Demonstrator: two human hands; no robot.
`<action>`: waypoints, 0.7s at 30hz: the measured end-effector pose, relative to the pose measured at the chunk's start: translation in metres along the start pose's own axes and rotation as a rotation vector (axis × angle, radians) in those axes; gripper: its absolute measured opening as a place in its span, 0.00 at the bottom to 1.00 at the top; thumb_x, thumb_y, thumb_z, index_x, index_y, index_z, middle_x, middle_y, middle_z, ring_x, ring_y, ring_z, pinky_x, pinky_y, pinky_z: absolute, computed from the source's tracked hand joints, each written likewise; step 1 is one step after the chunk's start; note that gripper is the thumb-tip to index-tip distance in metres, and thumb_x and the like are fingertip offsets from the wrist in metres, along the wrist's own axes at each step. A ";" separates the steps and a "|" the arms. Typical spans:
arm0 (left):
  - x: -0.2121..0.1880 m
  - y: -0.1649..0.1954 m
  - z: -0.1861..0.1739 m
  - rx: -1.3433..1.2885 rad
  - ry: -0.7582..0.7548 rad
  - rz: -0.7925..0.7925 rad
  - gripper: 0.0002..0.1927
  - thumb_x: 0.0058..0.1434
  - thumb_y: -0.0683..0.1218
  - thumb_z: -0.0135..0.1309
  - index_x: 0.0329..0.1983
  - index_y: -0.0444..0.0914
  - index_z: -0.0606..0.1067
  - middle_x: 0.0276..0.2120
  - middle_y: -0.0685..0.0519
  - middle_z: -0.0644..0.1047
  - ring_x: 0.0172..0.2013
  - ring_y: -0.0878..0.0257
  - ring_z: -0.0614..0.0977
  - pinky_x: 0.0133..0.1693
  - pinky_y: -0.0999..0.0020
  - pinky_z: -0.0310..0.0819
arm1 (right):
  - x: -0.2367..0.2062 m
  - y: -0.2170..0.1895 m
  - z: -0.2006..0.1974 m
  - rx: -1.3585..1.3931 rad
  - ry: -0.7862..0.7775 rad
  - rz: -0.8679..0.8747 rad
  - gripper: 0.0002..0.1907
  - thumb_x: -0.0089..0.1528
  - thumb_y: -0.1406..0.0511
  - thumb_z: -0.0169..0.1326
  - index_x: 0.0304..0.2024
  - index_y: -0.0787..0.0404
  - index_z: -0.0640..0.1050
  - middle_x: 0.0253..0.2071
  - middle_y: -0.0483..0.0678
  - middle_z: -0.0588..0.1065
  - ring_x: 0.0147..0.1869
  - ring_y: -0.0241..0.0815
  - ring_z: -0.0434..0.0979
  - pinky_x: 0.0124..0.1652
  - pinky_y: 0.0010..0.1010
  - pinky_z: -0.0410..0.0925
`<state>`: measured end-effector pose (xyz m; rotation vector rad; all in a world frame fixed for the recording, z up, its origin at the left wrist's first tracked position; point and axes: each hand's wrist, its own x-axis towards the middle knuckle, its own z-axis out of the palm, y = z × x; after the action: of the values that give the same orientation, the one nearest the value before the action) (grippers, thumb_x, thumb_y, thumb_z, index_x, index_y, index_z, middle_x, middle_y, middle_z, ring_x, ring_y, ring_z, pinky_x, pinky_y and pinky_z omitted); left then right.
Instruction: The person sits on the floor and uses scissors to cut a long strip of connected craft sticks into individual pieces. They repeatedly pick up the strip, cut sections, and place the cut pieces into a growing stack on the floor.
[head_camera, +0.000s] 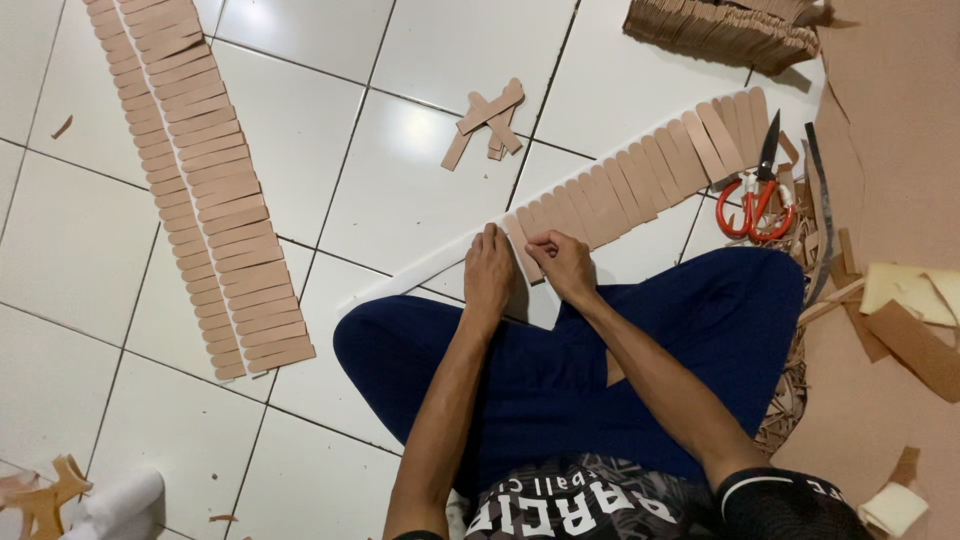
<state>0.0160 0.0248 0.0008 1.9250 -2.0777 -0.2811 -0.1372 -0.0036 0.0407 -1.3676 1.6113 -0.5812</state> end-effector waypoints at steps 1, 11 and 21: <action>0.000 0.000 0.000 0.011 0.005 0.008 0.25 0.60 0.38 0.52 0.62 0.27 0.67 0.62 0.41 0.68 0.59 0.44 0.73 0.56 0.56 0.71 | -0.001 -0.002 0.000 -0.005 -0.006 0.027 0.13 0.61 0.59 0.62 0.44 0.60 0.84 0.35 0.48 0.84 0.36 0.37 0.84 0.36 0.29 0.73; 0.001 0.001 -0.005 -0.022 -0.015 -0.012 0.23 0.60 0.39 0.51 0.59 0.28 0.67 0.62 0.41 0.68 0.60 0.45 0.72 0.56 0.56 0.70 | 0.001 -0.007 0.000 -0.061 0.031 -0.051 0.12 0.61 0.60 0.63 0.40 0.61 0.84 0.36 0.49 0.84 0.39 0.40 0.85 0.40 0.30 0.75; 0.002 0.008 -0.015 -0.073 0.016 -0.033 0.23 0.65 0.44 0.51 0.63 0.37 0.68 0.57 0.45 0.70 0.56 0.47 0.74 0.53 0.54 0.71 | 0.006 0.001 0.003 -0.078 0.042 -0.075 0.13 0.60 0.59 0.62 0.40 0.61 0.84 0.35 0.50 0.83 0.39 0.41 0.85 0.39 0.31 0.75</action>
<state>0.0141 0.0242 0.0180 1.9142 -1.9989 -0.3431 -0.1352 -0.0083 0.0368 -1.4873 1.6369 -0.6000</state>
